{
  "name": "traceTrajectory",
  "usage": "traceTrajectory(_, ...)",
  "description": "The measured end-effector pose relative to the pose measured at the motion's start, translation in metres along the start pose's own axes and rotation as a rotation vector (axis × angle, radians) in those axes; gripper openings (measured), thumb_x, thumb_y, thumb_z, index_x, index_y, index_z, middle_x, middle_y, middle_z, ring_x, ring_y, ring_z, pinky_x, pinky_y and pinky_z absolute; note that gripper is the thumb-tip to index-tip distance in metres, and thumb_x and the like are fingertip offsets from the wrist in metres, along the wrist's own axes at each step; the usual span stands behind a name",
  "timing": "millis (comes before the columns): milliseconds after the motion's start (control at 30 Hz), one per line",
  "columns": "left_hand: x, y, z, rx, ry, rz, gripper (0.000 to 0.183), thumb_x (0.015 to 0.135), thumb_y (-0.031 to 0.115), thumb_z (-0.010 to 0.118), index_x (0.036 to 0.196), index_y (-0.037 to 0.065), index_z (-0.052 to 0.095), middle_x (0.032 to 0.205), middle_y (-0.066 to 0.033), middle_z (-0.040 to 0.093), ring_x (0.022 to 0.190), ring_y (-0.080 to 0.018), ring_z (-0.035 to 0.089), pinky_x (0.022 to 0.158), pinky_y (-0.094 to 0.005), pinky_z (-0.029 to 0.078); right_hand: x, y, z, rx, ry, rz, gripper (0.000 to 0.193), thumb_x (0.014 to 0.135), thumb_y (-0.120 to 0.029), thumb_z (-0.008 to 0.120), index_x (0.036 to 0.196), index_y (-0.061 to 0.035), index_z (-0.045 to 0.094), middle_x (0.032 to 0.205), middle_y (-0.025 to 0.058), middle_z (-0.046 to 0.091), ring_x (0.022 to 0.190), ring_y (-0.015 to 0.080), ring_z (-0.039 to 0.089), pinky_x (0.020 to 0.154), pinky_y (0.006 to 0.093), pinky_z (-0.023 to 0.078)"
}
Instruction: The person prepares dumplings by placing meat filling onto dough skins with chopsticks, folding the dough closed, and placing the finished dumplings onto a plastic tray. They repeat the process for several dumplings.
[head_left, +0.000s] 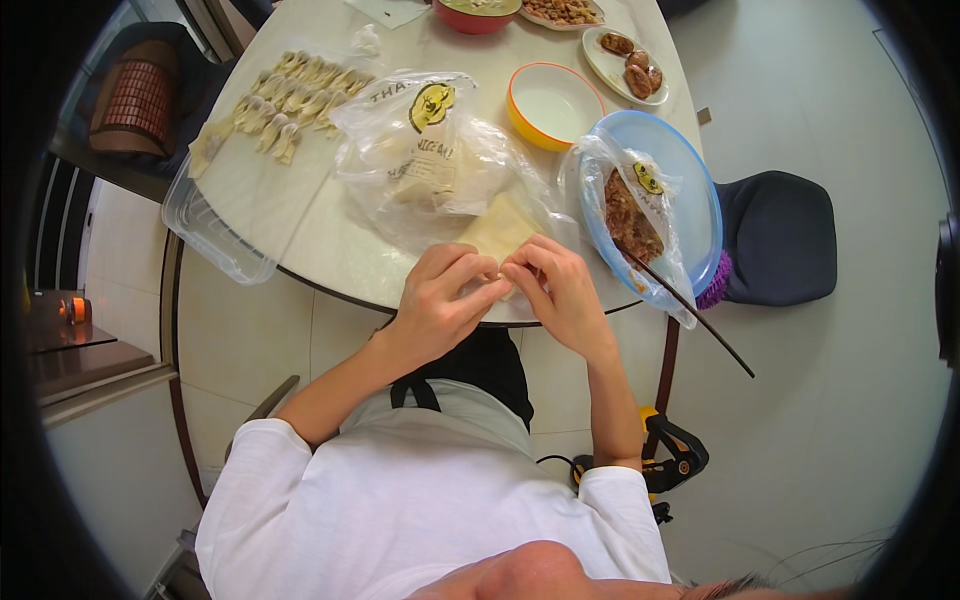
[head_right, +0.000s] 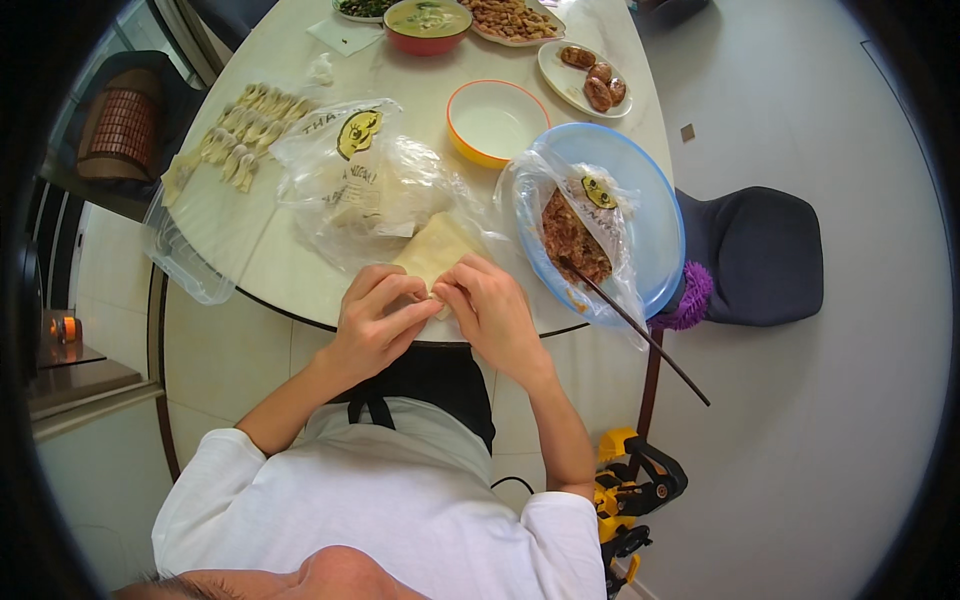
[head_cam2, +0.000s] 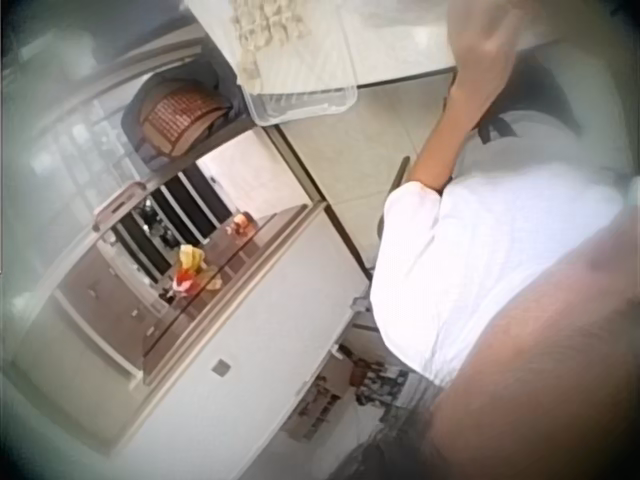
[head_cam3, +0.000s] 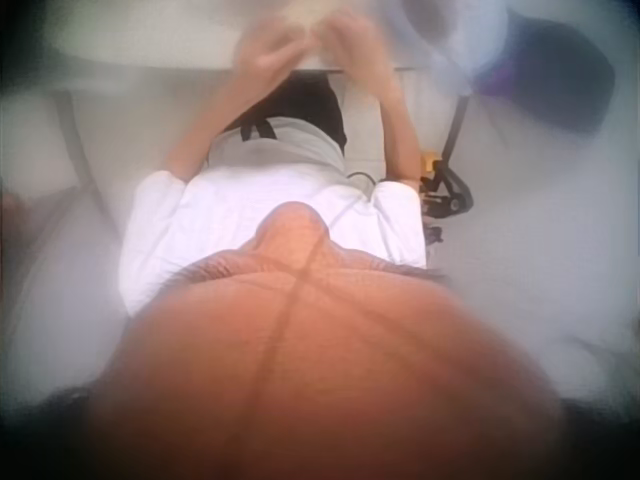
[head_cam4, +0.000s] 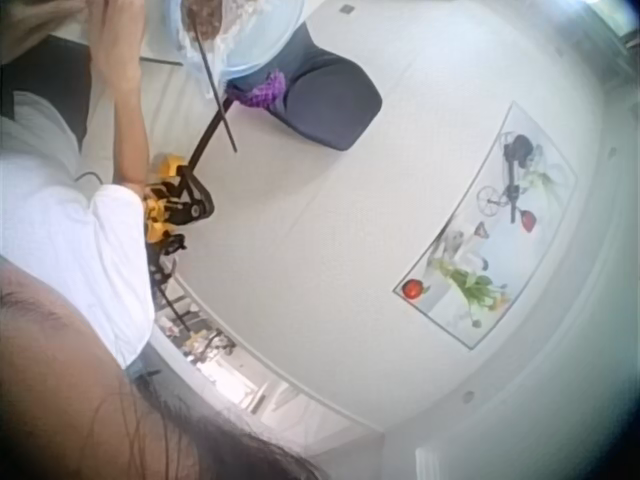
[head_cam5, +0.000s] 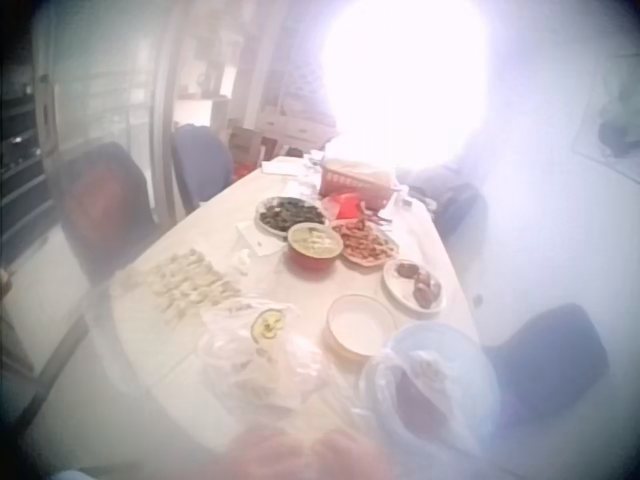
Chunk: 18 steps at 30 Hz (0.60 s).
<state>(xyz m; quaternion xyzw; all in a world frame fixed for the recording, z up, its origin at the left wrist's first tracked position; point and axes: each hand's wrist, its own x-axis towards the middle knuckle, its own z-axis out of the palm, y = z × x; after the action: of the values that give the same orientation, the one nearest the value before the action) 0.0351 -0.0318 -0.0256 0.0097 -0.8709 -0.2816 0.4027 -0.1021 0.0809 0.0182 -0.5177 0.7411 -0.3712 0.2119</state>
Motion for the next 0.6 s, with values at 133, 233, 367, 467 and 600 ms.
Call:
traceTrajectory(133, 0.0, -0.001, 0.006, -0.015, 0.052, -0.039, 0.026, 0.063, 0.0, 0.074, 0.087, 0.007, 0.067, 0.087, -0.0046, 0.059, 0.08, -0.025, 0.054, 0.066, -0.0343, 0.046, -0.001, -0.002, -0.005, 0.069, -0.032, 0.02, 0.011, 0.086, -0.006, 0.058, 0.089, 0.0024, 0.063, 0.08, 0.0125, 0.057, 0.067, 0.0254, 0.057, 0.061, 0.0331, 0.045)
traceTrajectory(233, 0.001, -0.003, 0.005, -0.037, 0.06, -0.058, 0.025, 0.063, 0.0, 0.074, 0.085, 0.007, 0.066, 0.085, -0.0047, 0.059, 0.078, -0.0249, 0.054, 0.064, -0.0338, 0.047, -0.008, -0.002, -0.008, 0.136, -0.005, 0.002, 0.013, 0.085, -0.003, 0.059, 0.095, 0.0024, 0.063, 0.085, 0.0117, 0.058, 0.07, 0.0224, 0.059, 0.063, 0.0301, 0.047)
traceTrajectory(367, 0.002, -0.002, 0.005, -0.038, 0.063, -0.061, 0.024, 0.062, 0.0, 0.074, 0.084, 0.007, 0.066, 0.085, -0.0046, 0.059, 0.077, -0.0247, 0.053, 0.064, -0.0336, 0.046, -0.012, 0.0, -0.009, 0.156, 0.02, -0.033, 0.016, 0.083, 0.001, 0.06, 0.098, 0.0022, 0.064, 0.089, 0.0116, 0.06, 0.074, 0.0219, 0.061, 0.067, 0.0286, 0.049)
traceTrajectory(467, 0.003, -0.002, 0.004, -0.035, 0.072, -0.066, 0.024, 0.062, -0.001, 0.074, 0.083, 0.007, 0.066, 0.085, -0.0044, 0.059, 0.076, -0.0245, 0.053, 0.063, -0.0332, 0.046, -0.011, 0.002, -0.008, 0.139, 0.019, -0.051, 0.014, 0.082, 0.001, 0.06, 0.096, 0.0023, 0.065, 0.088, 0.0118, 0.06, 0.072, 0.022, 0.061, 0.065, 0.029, 0.049)
traceTrajectory(600, 0.001, 0.0, 0.002, -0.027, 0.056, -0.047, 0.021, 0.064, 0.002, 0.073, 0.082, 0.007, 0.065, 0.085, -0.0031, 0.059, 0.079, -0.023, 0.053, 0.067, -0.0341, 0.045, -0.008, 0.001, -0.009, 0.12, 0.007, -0.033, 0.01, 0.083, 0.001, 0.06, 0.092, 0.0029, 0.064, 0.087, 0.0119, 0.061, 0.07, 0.0224, 0.061, 0.064, 0.0294, 0.049)
